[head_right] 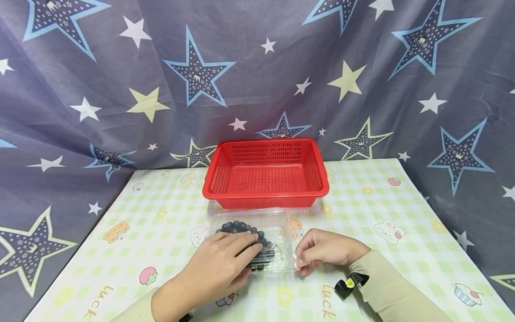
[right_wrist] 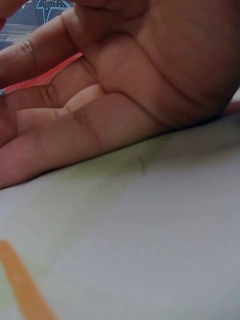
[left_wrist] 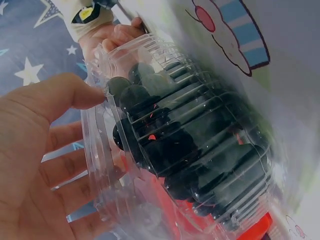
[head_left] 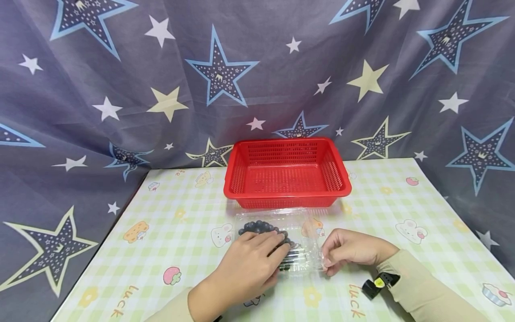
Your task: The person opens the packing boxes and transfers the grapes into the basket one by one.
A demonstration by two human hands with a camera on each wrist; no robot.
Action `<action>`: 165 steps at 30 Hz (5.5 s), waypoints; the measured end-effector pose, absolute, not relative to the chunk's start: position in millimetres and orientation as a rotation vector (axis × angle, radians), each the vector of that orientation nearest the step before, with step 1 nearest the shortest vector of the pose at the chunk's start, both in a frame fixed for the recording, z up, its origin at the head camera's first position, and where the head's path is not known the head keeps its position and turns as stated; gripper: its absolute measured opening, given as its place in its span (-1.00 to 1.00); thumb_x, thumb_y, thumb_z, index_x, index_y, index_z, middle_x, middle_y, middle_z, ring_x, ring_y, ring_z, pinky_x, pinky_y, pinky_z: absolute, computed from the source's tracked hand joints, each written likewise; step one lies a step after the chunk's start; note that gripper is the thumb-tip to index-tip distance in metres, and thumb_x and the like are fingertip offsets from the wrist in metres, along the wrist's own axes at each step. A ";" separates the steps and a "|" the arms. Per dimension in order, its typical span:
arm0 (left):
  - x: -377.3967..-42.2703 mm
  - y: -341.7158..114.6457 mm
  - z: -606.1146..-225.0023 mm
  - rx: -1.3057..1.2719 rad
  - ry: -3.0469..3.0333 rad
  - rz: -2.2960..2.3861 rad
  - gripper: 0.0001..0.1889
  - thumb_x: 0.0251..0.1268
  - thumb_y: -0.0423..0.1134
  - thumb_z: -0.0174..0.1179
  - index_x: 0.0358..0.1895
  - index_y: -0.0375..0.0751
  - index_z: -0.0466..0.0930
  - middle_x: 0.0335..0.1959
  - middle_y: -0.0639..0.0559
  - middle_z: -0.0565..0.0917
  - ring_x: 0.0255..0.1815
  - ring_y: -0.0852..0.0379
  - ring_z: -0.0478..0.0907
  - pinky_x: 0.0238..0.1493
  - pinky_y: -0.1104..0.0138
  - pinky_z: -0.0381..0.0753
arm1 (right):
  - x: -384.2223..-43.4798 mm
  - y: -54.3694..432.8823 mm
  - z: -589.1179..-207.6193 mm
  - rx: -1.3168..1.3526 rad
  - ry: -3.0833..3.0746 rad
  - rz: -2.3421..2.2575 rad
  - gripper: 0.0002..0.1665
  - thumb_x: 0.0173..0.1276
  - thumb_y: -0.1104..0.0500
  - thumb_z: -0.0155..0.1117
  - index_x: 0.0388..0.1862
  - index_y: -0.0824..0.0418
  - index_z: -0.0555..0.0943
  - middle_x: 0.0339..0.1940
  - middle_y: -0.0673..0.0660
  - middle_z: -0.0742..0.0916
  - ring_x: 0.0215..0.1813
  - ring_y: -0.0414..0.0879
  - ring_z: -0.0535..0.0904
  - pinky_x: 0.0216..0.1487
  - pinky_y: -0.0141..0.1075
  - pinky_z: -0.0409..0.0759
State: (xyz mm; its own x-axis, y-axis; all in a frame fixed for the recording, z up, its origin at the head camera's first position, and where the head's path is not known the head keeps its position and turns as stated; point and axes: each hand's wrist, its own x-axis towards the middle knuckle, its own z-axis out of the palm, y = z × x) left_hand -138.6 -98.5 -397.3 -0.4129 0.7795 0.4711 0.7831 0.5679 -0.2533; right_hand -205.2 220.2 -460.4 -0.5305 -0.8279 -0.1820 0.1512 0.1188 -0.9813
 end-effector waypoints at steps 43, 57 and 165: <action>-129.4 -124.0 -391.8 -1.226 -2.318 0.128 -0.59 0.43 -0.27 0.17 0.31 -0.01 0.59 0.26 -0.04 0.68 0.24 -0.03 0.67 0.02 0.06 0.73 | -205.9 220.2 -461.6 -0.698 1.607 -1.523 -0.68 0.31 0.39 0.24 -0.26 0.76 0.53 -0.37 0.07 0.84 -0.26 -0.11 0.81 -0.05 -0.12 0.79; -126.1 -127.7 -388.2 -1.204 -2.622 0.151 -0.30 0.36 -0.38 0.33 0.52 0.03 0.33 0.51 -0.13 0.42 0.52 -0.19 0.39 0.09 -0.19 0.69 | -207.2 221.2 -461.6 -0.694 1.628 -1.524 -0.83 0.32 0.38 0.26 -0.25 0.53 0.69 -0.35 0.11 0.85 -0.26 -0.10 0.82 -0.05 -0.11 0.79; -139.1 -122.5 -363.8 -1.235 -2.707 0.006 -0.17 0.11 -0.37 0.48 0.51 -0.06 0.36 0.45 -0.15 0.48 0.49 -0.18 0.45 0.15 0.04 0.72 | -207.8 220.1 -461.8 -0.691 1.625 -1.514 -0.75 0.30 0.39 0.27 -0.22 0.66 0.64 -0.33 0.10 0.85 -0.21 -0.06 0.81 0.01 0.02 0.77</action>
